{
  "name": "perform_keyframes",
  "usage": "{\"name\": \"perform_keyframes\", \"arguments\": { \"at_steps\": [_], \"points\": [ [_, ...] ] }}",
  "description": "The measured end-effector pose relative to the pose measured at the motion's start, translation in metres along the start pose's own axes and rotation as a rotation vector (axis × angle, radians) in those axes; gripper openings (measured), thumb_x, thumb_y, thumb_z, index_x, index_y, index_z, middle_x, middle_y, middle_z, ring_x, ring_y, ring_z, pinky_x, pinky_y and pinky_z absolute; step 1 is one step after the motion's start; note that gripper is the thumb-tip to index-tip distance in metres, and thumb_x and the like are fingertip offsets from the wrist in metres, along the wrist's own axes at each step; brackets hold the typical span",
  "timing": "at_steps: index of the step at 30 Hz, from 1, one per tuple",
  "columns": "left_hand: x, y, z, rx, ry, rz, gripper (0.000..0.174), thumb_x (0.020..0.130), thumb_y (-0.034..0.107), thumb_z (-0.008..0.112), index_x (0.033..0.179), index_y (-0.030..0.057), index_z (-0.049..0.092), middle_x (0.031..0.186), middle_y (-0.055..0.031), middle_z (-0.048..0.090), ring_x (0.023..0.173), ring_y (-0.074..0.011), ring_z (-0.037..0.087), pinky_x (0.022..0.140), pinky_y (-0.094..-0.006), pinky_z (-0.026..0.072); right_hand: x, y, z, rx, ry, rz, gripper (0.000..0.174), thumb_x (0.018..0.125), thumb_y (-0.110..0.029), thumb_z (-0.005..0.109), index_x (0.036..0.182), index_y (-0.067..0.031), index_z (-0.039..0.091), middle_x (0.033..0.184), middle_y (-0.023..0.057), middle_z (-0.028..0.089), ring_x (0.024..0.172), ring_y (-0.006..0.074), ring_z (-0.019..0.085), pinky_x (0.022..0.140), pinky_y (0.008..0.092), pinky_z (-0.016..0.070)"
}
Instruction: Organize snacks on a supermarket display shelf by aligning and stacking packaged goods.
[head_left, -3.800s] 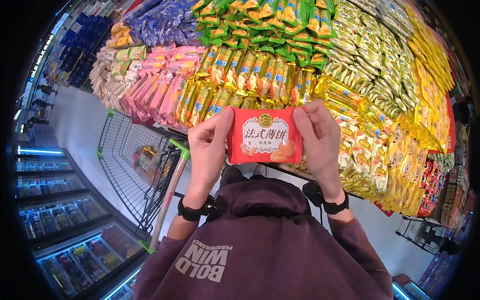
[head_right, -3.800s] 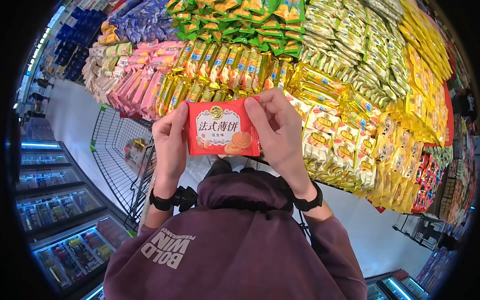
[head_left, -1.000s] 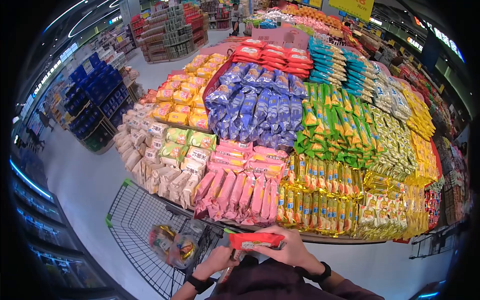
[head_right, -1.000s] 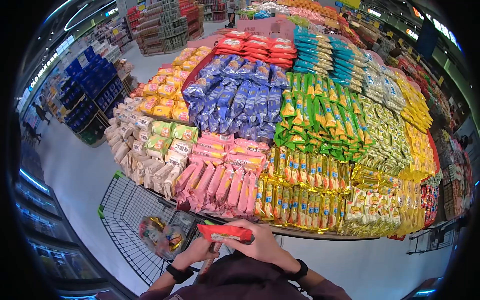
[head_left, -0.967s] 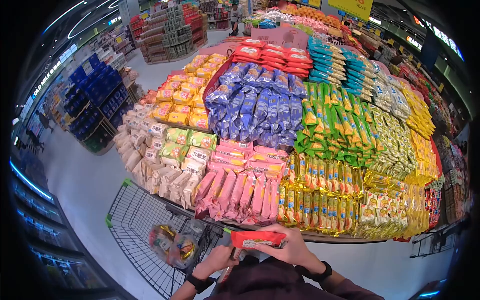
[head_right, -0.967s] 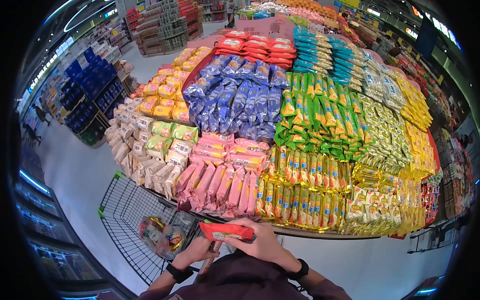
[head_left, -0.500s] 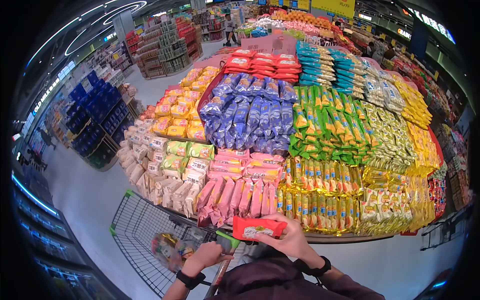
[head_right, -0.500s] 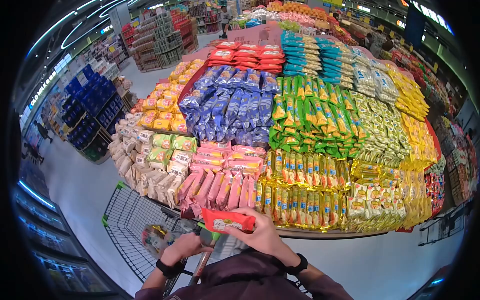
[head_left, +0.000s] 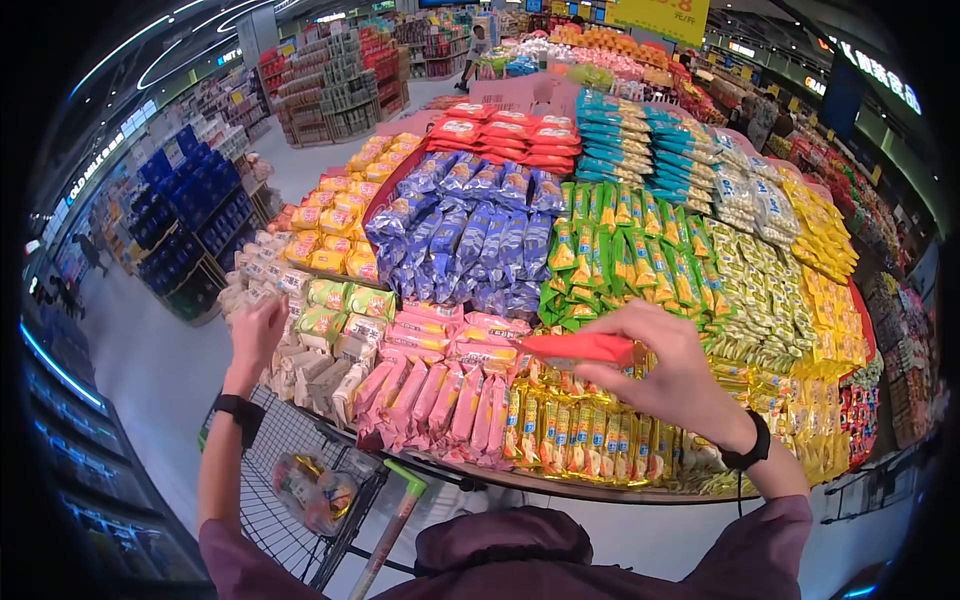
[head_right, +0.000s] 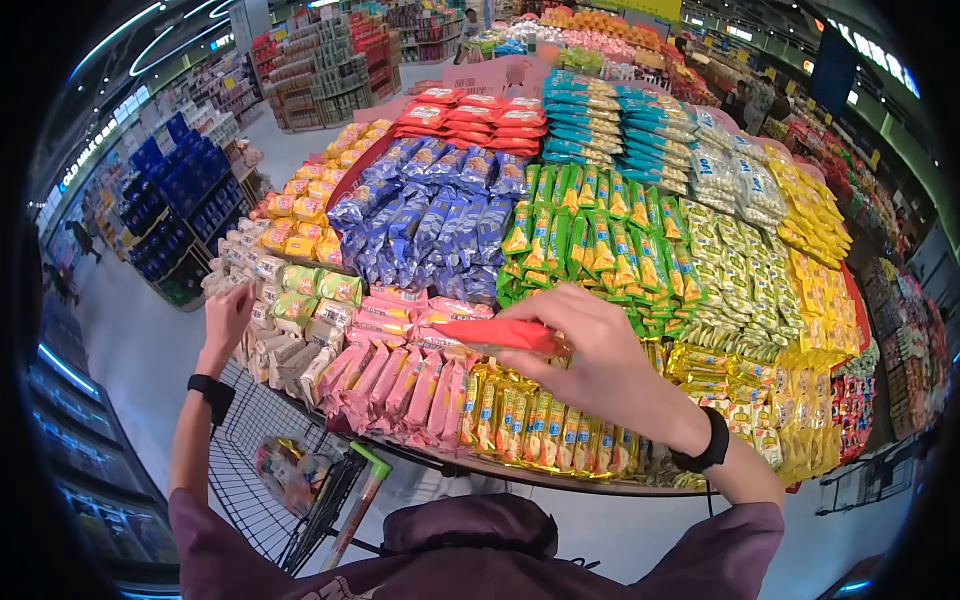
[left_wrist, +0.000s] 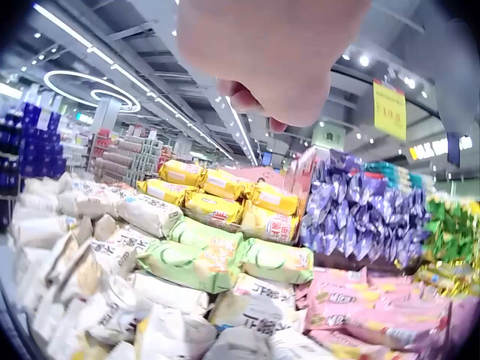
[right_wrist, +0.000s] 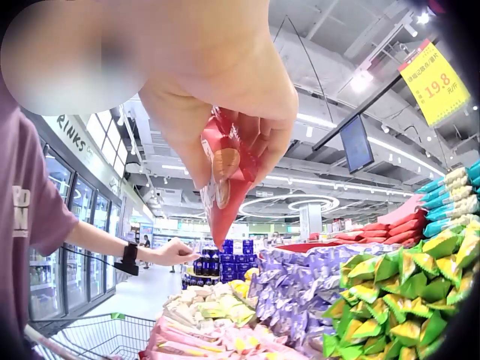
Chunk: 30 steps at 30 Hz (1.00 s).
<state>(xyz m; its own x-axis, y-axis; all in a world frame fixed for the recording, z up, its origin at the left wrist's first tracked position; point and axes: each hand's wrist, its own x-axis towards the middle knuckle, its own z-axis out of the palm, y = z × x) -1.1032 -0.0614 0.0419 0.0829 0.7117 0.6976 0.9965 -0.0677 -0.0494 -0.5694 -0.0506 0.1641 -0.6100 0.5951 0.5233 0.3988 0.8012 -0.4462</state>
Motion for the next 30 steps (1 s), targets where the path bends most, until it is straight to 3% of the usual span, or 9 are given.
{"name": "perform_keyframes", "arguments": {
  "at_steps": [2, 4, 7, 8, 11, 20, 24, 25, 30],
  "points": [
    [0.036, 0.013, 0.002, 0.081, -0.071, 0.548, 0.022, 0.091, 0.017, 0.065, 0.072, 0.0061, 0.063, 0.060, -0.0076, 0.059, 0.052, -0.0278, 0.058, 0.050, -0.0383, 0.0464, 0.028, 0.021, -0.005, 0.122, -0.014, 0.141, 0.034, 0.078, -0.019, 0.083, 0.102, -0.0005, 0.066, 0.090, 0.0094, 0.070, 0.075, 0.0156, 0.067, 0.066, 0.0313, 0.0527],
    [0.066, 0.041, 0.001, 0.057, -0.199, 0.581, 0.018, 0.090, 0.017, 0.064, 0.074, 0.0070, 0.064, 0.060, -0.0067, 0.060, 0.053, -0.0277, 0.060, 0.052, -0.0393, 0.0497, 0.050, 0.041, 0.002, 0.566, -0.047, 0.412, 0.040, 0.082, -0.021, 0.082, 0.110, -0.0010, 0.062, 0.093, 0.0058, 0.070, 0.079, 0.0090, 0.066, 0.069, 0.0258, 0.0534],
    [0.102, 0.107, 0.002, -0.271, -0.188, 0.166, 0.033, 0.093, 0.022, 0.065, 0.071, -0.0012, 0.058, 0.060, -0.0148, 0.055, 0.049, -0.0299, 0.050, 0.050, -0.0406, 0.0388, 0.075, 0.064, 0.021, 0.681, -0.059, 0.440, 0.039, 0.086, -0.021, 0.079, 0.113, -0.0005, 0.061, 0.097, 0.0040, 0.069, 0.084, 0.0069, 0.065, 0.074, 0.0236, 0.0535],
    [0.112, 0.129, 0.000, -0.326, -0.235, 0.107, 0.035, 0.095, 0.024, 0.063, 0.073, -0.0025, 0.059, 0.059, -0.0119, 0.054, 0.048, -0.0215, 0.051, 0.050, -0.0385, 0.0375, 0.081, 0.065, 0.026, 0.726, -0.068, 0.453, 0.038, 0.087, -0.021, 0.078, 0.113, -0.0001, 0.061, 0.098, 0.0038, 0.069, 0.084, 0.0067, 0.065, 0.075, 0.0234, 0.0532],
    [0.129, 0.187, -0.009, -0.765, -0.431, -0.138, 0.047, 0.104, 0.037, 0.049, 0.090, -0.0035, 0.068, 0.074, -0.0050, 0.065, 0.062, -0.0112, 0.061, 0.055, -0.0266, 0.0496, 0.095, 0.071, 0.041, 0.691, -0.124, 0.450, 0.036, 0.089, -0.021, 0.076, 0.115, -0.0003, 0.061, 0.099, 0.0033, 0.070, 0.085, 0.0058, 0.064, 0.077, 0.0230, 0.0526],
    [0.141, 0.204, 0.008, -1.555, -0.361, -0.609, 0.052, 0.106, 0.043, 0.043, 0.099, -0.0030, 0.066, 0.078, 0.0041, 0.057, 0.068, -0.0065, 0.047, 0.062, -0.0231, 0.0391, 0.125, 0.076, 0.072, 0.902, -0.008, 0.470, 0.033, 0.091, -0.016, 0.073, 0.115, 0.0005, 0.059, 0.102, 0.0079, 0.071, 0.089, 0.0102, 0.069, 0.080, 0.0255, 0.0562],
    [0.145, 0.206, -0.010, -1.577, -0.385, -0.434, 0.036, 0.094, 0.025, 0.070, 0.117, -0.0027, 0.065, 0.103, -0.0030, 0.070, 0.085, -0.0055, 0.063, 0.074, -0.0213, 0.0495, 0.131, 0.067, 0.076, 0.930, 0.028, 0.470, 0.032, 0.090, -0.016, 0.074, 0.112, 0.0010, 0.058, 0.103, 0.0094, 0.071, 0.090, 0.0114, 0.069, 0.080, 0.0271, 0.0574],
    [0.147, 0.200, -0.011, -1.574, -0.477, -0.422, 0.039, 0.089, 0.014, 0.075, 0.122, -0.0015, 0.062, 0.108, -0.0072, 0.072, 0.094, -0.0082, 0.067, 0.089, -0.0240, 0.0516, 0.132, 0.065, 0.077, 0.927, 0.029, 0.472, 0.031, 0.090, -0.016, 0.074, 0.112, 0.0011, 0.059, 0.103, 0.0104, 0.071, 0.090, 0.0118, 0.070, 0.081, 0.0270, 0.0575],
    [0.144, 0.185, -0.005, -1.624, -0.534, -0.384, 0.032, 0.084, 0.011, 0.078, 0.113, 0.0000, 0.068, 0.106, -0.0077, 0.073, 0.094, -0.0117, 0.068, 0.089, -0.0280, 0.0527, 0.130, 0.057, 0.079, 0.901, -0.011, 0.446, 0.031, 0.087, -0.014, 0.076, 0.110, -0.0016, 0.059, 0.103, 0.0095, 0.071, 0.094, 0.0121, 0.069, 0.084, 0.0266, 0.0561]
  ]
}}
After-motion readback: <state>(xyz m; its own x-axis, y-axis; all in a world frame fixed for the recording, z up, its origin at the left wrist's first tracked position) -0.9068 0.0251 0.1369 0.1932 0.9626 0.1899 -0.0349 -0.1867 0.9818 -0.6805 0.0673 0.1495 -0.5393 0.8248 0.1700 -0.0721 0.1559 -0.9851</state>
